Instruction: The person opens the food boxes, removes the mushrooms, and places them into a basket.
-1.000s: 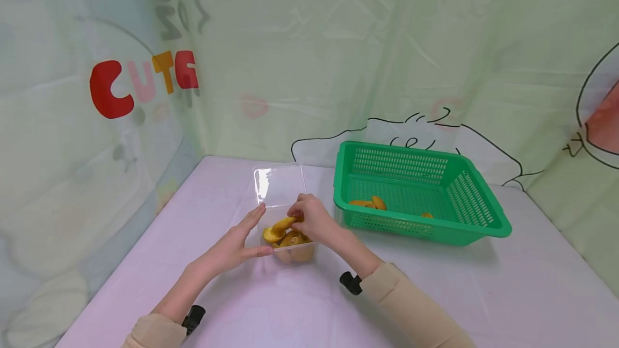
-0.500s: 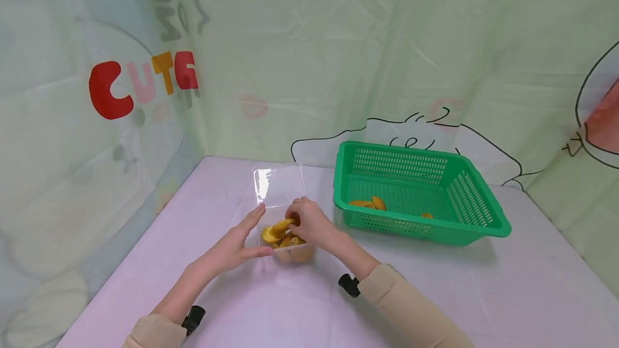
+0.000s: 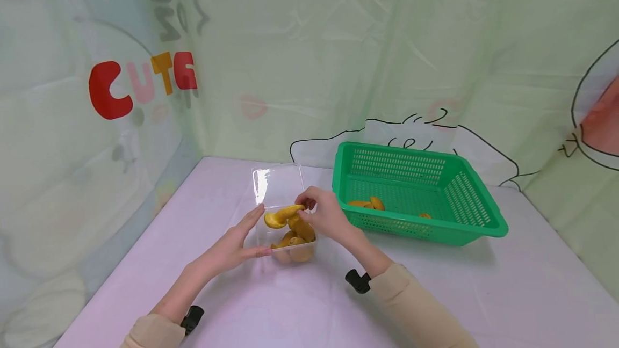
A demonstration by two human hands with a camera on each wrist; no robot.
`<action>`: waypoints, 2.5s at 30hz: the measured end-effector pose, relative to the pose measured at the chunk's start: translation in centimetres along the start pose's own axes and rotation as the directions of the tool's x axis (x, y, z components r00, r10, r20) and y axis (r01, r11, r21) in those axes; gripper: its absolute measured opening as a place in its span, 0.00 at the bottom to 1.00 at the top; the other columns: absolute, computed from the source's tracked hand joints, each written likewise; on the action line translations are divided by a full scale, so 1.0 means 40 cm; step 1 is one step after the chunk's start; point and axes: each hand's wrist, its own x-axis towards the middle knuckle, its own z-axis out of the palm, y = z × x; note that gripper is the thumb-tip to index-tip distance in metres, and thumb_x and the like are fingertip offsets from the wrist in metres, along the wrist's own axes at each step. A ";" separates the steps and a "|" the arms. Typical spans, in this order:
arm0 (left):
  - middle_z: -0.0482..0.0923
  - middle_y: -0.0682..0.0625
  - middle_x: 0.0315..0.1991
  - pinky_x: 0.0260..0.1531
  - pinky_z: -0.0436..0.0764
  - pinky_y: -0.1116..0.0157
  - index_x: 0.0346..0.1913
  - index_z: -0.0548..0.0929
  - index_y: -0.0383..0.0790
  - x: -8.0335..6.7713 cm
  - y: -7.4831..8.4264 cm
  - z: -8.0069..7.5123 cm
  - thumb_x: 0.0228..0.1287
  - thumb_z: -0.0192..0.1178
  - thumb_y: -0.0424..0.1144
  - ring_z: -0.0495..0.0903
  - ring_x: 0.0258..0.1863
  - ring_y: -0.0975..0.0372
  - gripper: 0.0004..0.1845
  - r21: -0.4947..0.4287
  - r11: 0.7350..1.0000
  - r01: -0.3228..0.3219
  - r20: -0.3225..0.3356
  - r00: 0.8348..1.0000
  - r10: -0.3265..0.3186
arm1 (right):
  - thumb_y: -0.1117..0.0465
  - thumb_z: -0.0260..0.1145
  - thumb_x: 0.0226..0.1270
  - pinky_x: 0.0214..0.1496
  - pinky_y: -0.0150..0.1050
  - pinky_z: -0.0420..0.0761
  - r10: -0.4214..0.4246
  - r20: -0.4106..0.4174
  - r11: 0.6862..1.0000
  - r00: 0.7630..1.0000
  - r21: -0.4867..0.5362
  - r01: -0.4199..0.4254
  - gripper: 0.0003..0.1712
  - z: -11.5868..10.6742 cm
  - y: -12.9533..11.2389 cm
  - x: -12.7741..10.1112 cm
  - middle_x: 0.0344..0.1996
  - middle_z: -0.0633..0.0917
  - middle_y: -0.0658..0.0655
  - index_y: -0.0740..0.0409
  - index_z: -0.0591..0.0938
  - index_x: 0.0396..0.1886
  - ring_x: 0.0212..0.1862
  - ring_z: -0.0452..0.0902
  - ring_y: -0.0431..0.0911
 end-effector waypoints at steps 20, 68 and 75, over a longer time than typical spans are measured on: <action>0.44 0.44 0.72 0.62 0.54 0.47 0.72 0.49 0.38 0.001 0.001 0.001 0.52 0.66 0.52 0.48 0.69 0.48 0.51 0.020 1.000 0.004 0.001 1.000 -0.004 | 0.70 0.70 0.54 0.35 0.33 0.77 0.148 -0.345 0.988 0.927 0.023 -0.149 0.08 -0.207 0.084 -0.032 0.28 0.83 0.56 0.63 0.82 0.35 0.30 0.76 0.45; 0.44 0.46 0.72 0.62 0.54 0.47 0.73 0.47 0.41 0.000 0.001 -0.001 0.52 0.66 0.54 0.48 0.69 0.49 0.52 -0.001 1.000 0.003 0.006 1.000 -0.003 | 0.73 0.69 0.52 0.37 0.38 0.79 0.065 -0.039 0.998 0.997 -0.021 -0.066 0.09 -0.081 0.001 -0.035 0.31 0.82 0.57 0.65 0.82 0.35 0.33 0.75 0.48; 0.44 0.45 0.72 0.62 0.55 0.46 0.73 0.48 0.41 0.001 0.000 0.001 0.52 0.66 0.54 0.49 0.68 0.48 0.52 0.004 1.000 -0.002 0.001 1.000 0.002 | 0.72 0.70 0.52 0.40 0.37 0.79 0.059 0.163 0.995 0.985 -0.089 -0.045 0.12 0.000 -0.028 -0.031 0.34 0.81 0.58 0.66 0.81 0.38 0.38 0.75 0.51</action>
